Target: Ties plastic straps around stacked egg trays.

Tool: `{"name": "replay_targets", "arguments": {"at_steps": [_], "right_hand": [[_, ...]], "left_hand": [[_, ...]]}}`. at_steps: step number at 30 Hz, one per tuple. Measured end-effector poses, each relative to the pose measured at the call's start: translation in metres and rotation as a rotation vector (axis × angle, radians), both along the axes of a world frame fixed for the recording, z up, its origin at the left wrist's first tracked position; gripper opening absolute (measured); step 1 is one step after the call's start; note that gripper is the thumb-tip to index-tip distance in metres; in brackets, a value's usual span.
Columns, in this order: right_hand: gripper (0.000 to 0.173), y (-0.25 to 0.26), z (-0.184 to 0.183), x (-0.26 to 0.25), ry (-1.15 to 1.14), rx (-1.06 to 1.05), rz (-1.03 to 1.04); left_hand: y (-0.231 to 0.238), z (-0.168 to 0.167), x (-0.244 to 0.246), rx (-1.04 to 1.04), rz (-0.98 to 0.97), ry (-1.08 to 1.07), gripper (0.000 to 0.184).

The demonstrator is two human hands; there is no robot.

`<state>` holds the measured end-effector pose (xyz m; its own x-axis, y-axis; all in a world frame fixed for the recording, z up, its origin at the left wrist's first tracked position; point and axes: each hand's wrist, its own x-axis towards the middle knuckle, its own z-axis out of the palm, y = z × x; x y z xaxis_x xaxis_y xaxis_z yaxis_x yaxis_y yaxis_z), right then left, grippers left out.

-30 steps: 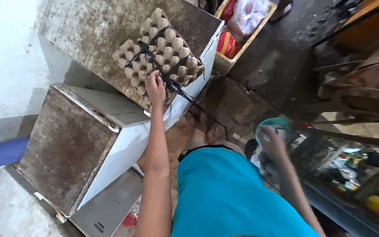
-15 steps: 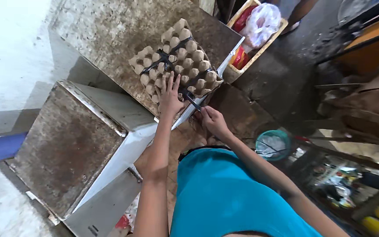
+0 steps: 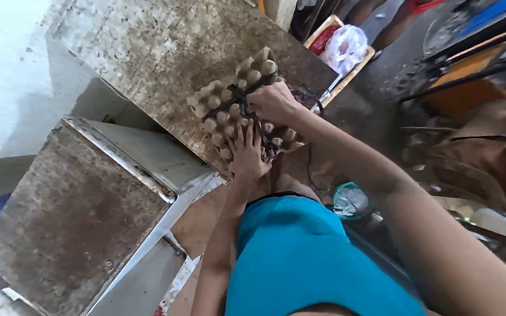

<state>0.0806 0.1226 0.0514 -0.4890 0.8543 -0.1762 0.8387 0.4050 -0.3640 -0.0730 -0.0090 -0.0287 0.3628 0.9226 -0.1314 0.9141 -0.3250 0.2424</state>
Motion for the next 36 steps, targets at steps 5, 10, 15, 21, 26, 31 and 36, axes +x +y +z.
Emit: {"name": "replay_targets", "arguments": {"at_steps": [5, 10, 15, 21, 26, 31, 36], "right_hand": [[0.032, 0.06, 0.029, 0.017, -0.048, -0.17, 0.051], [0.027, 0.126, 0.027, 0.007, 0.001, -0.288, 0.229], [0.032, 0.174, -0.004, -0.02, 0.057, -0.268, 0.363], [0.025, 0.188, -0.049, -0.024, 0.363, -0.32, 0.388], [0.023, 0.188, -0.061, -0.021, 0.555, -0.375, 0.38], [0.022, 0.191, -0.067, -0.019, 0.592, -0.34, 0.407], [0.027, 0.186, -0.056, -0.018, 0.504, -0.418, 0.32]], "left_hand": [[0.011, 0.017, -0.001, 0.034, 0.116, -0.251, 0.092], [0.088, 0.053, -0.017, 0.036, 0.209, -0.372, 0.049], [0.145, 0.055, -0.013, -0.117, 0.271, -0.162, 0.072], [0.118, 0.047, 0.034, -0.039, 0.465, -0.009, 0.062], [0.128, 0.058, 0.029, -0.206, 0.475, -0.106, 0.089], [0.135, 0.068, 0.017, -0.294, 0.582, -0.274, 0.096], [0.118, 0.045, 0.04, 0.025, 0.608, -0.128, 0.054]]}}
